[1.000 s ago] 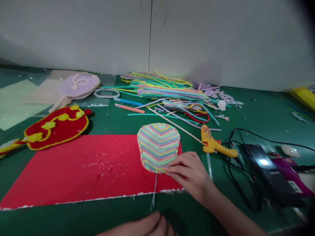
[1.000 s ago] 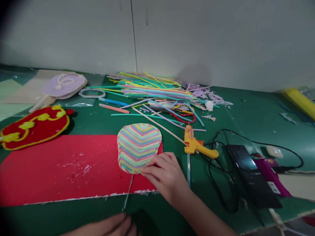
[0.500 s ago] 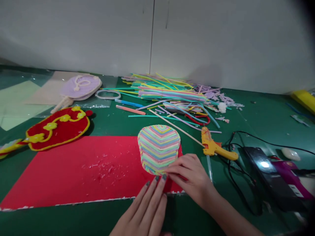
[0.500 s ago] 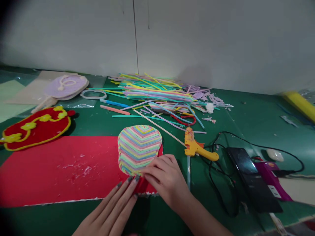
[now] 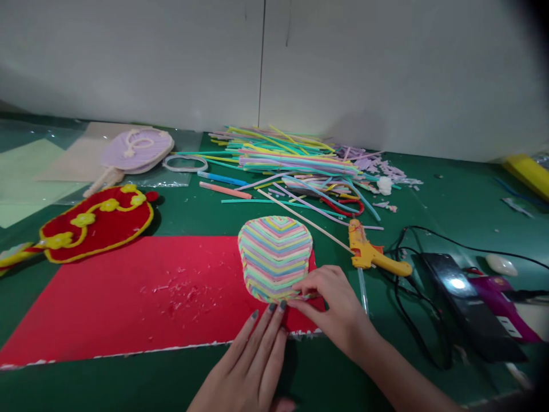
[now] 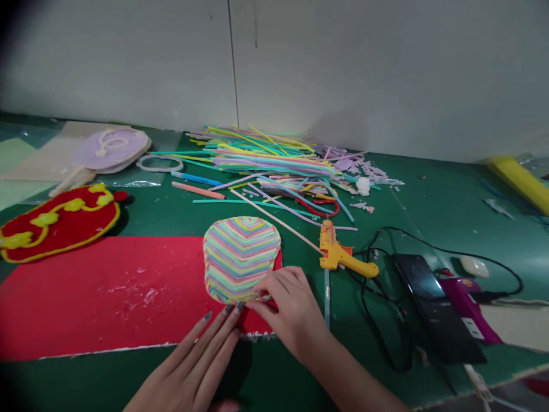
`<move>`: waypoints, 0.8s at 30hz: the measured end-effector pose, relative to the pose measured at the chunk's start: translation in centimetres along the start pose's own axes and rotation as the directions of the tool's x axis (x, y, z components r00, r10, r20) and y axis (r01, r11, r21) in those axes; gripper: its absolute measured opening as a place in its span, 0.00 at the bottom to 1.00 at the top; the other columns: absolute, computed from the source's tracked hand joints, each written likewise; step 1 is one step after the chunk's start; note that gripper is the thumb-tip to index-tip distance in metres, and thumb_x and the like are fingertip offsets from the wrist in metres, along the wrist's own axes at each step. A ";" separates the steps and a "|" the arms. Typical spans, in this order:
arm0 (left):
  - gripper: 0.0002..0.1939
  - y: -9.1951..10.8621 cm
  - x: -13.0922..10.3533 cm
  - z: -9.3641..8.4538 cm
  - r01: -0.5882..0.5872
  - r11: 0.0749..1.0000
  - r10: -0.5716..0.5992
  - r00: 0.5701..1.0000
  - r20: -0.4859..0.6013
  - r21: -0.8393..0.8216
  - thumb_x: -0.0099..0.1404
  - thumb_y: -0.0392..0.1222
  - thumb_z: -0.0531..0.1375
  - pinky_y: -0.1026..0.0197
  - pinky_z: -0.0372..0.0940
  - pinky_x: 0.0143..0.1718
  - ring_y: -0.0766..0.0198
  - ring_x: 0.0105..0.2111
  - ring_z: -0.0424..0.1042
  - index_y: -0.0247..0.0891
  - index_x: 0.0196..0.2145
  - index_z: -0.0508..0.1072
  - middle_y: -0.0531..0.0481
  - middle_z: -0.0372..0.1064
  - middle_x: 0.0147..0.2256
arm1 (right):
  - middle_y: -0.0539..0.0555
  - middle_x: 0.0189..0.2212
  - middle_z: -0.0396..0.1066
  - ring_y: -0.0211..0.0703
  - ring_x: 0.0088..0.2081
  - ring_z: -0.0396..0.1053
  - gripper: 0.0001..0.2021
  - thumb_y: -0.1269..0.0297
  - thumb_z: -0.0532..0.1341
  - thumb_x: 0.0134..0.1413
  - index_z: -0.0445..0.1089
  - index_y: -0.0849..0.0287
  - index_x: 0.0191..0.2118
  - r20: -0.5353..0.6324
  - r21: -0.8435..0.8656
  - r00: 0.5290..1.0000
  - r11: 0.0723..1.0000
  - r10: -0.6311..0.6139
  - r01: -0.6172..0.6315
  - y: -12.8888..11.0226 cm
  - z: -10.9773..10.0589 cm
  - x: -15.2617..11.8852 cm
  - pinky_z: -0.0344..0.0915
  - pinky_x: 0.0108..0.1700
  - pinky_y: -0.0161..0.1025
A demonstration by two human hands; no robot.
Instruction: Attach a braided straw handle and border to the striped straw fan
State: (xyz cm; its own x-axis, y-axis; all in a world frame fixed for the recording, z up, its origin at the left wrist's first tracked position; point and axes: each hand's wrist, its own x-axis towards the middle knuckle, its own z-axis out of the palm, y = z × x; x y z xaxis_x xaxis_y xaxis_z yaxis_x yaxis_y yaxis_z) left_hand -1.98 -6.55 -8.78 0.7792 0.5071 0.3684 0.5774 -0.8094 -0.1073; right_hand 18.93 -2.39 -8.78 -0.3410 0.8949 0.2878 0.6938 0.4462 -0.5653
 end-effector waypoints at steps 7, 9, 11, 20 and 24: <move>0.30 1.2 -0.5 0.7 0.076 0.997 -0.077 0.996 -0.034 -0.020 0.65 0.60 0.48 0.52 0.39 0.64 0.50 0.61 0.51 0.29 0.45 0.72 0.41 0.68 0.50 | 0.48 0.28 0.71 0.39 0.33 0.68 0.07 0.65 0.64 0.53 0.65 0.56 0.35 -0.003 0.001 1.000 1.000 -0.009 0.009 -0.1 0.0 0.0 0.58 0.43 0.41; 0.27 1.7 -0.8 0.8 0.050 0.999 -0.050 0.998 -0.029 -0.018 0.65 0.57 0.50 0.51 0.38 0.64 0.50 0.61 0.52 0.30 0.45 0.71 0.41 0.69 0.50 | 0.48 0.28 0.71 0.39 0.32 0.68 0.06 0.64 0.63 0.54 0.65 0.56 0.35 -0.005 0.001 1.000 1.000 -0.008 0.008 -0.1 0.0 0.1 0.58 0.42 0.41; 0.20 2.1 -1.2 0.8 0.021 1.000 -0.021 1.000 -0.014 -0.013 0.65 0.51 0.53 0.49 0.38 0.64 0.51 0.59 0.56 0.32 0.45 0.71 0.42 0.69 0.49 | 0.49 0.28 0.71 0.40 0.32 0.69 0.05 0.63 0.62 0.55 0.65 0.56 0.34 -0.008 -0.001 1.000 1.000 -0.007 0.007 0.0 0.0 0.1 0.58 0.42 0.42; 0.15 2.4 -1.6 0.8 -0.005 1.000 0.005 1.000 -0.012 0.016 0.65 0.43 0.52 0.47 0.38 0.64 0.54 0.51 0.66 0.34 0.45 0.71 0.44 0.70 0.48 | 0.48 0.28 0.71 0.39 0.33 0.69 0.06 0.63 0.64 0.53 0.65 0.56 0.34 0.024 -0.018 1.000 1.000 -0.007 0.007 0.3 0.2 -0.1 0.58 0.42 0.41; 0.15 2.4 -1.8 1.0 -0.014 1.000 0.014 0.999 -0.034 0.016 0.65 0.44 0.53 0.47 0.38 0.64 0.53 0.53 0.64 0.34 0.45 0.71 0.43 0.70 0.48 | 0.49 0.28 0.71 0.39 0.32 0.69 0.06 0.62 0.62 0.54 0.64 0.56 0.32 0.024 -0.017 1.000 1.000 0.003 -0.002 0.3 0.2 0.0 0.58 0.43 0.41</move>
State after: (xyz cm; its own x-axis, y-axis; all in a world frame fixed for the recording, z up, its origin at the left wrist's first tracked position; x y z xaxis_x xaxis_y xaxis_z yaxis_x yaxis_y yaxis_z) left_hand -1.71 -9.12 -10.64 0.7787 0.4851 0.3978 0.5704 -0.8115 -0.1269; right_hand 19.00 -2.30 -9.07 -0.3540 0.8961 0.2678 0.7050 0.4438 -0.5532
